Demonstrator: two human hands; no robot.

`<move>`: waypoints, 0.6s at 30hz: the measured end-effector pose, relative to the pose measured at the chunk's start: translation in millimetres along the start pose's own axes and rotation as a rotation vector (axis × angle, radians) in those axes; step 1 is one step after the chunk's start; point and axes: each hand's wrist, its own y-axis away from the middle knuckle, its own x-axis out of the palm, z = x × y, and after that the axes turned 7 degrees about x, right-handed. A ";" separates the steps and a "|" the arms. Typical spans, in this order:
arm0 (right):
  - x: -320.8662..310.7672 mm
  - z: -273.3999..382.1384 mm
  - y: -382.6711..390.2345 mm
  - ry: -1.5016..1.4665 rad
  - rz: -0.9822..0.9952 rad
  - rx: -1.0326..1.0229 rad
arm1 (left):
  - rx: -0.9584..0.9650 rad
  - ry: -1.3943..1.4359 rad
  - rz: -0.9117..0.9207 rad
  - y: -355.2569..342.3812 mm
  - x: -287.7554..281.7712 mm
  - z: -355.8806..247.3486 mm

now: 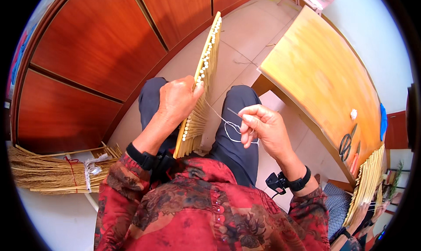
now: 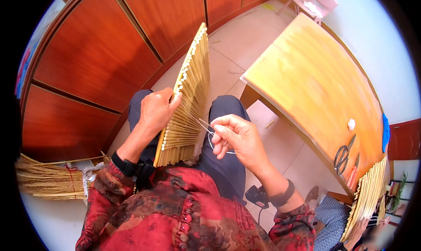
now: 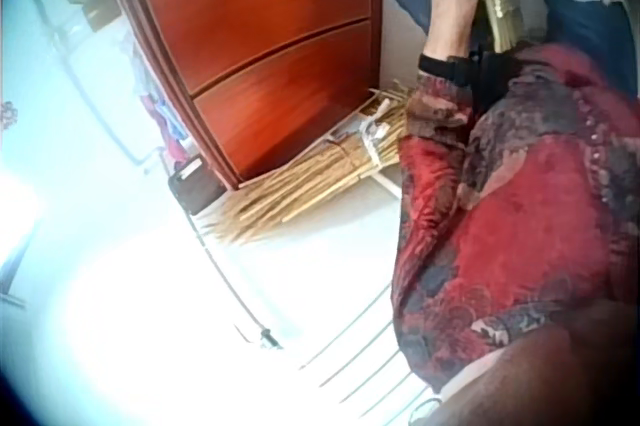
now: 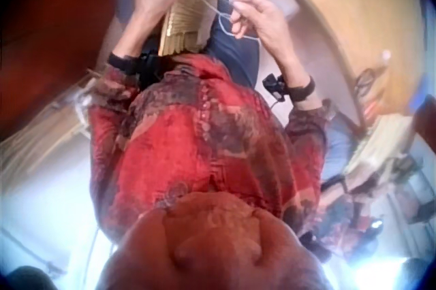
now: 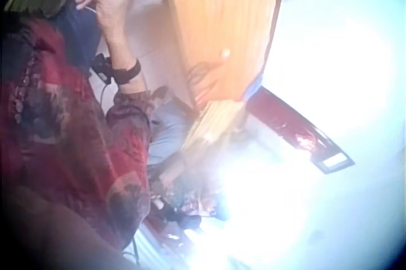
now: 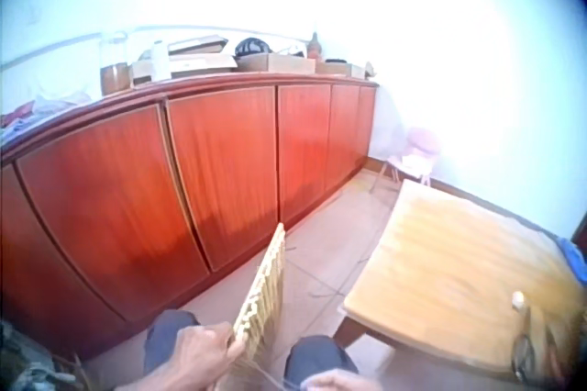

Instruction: The person weaves a straw mat by hand, threading white cord through a series of straw stalks to bind them together.

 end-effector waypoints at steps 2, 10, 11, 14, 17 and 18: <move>2.3 -4.7 -6.5 -0.058 -0.001 0.006 | 0.018 -0.032 0.020 3.5 9.3 5.0; 16.1 -21.6 -33.5 -0.112 0.002 0.014 | -0.041 0.133 0.026 4.4 15.2 14.6; 13.8 -23.2 -38.7 -0.130 0.004 0.025 | -0.045 0.125 0.045 4.7 11.9 14.0; 9.4 -30.7 -58.6 -0.104 0.016 0.072 | -0.113 0.179 0.100 7.1 13.1 13.2; 16.1 -24.0 -74.9 -0.072 0.023 0.051 | -0.181 0.211 0.111 8.6 11.2 19.3; 18.5 -22.2 -81.0 0.071 -0.020 0.016 | -0.187 0.191 0.129 10.0 10.3 23.0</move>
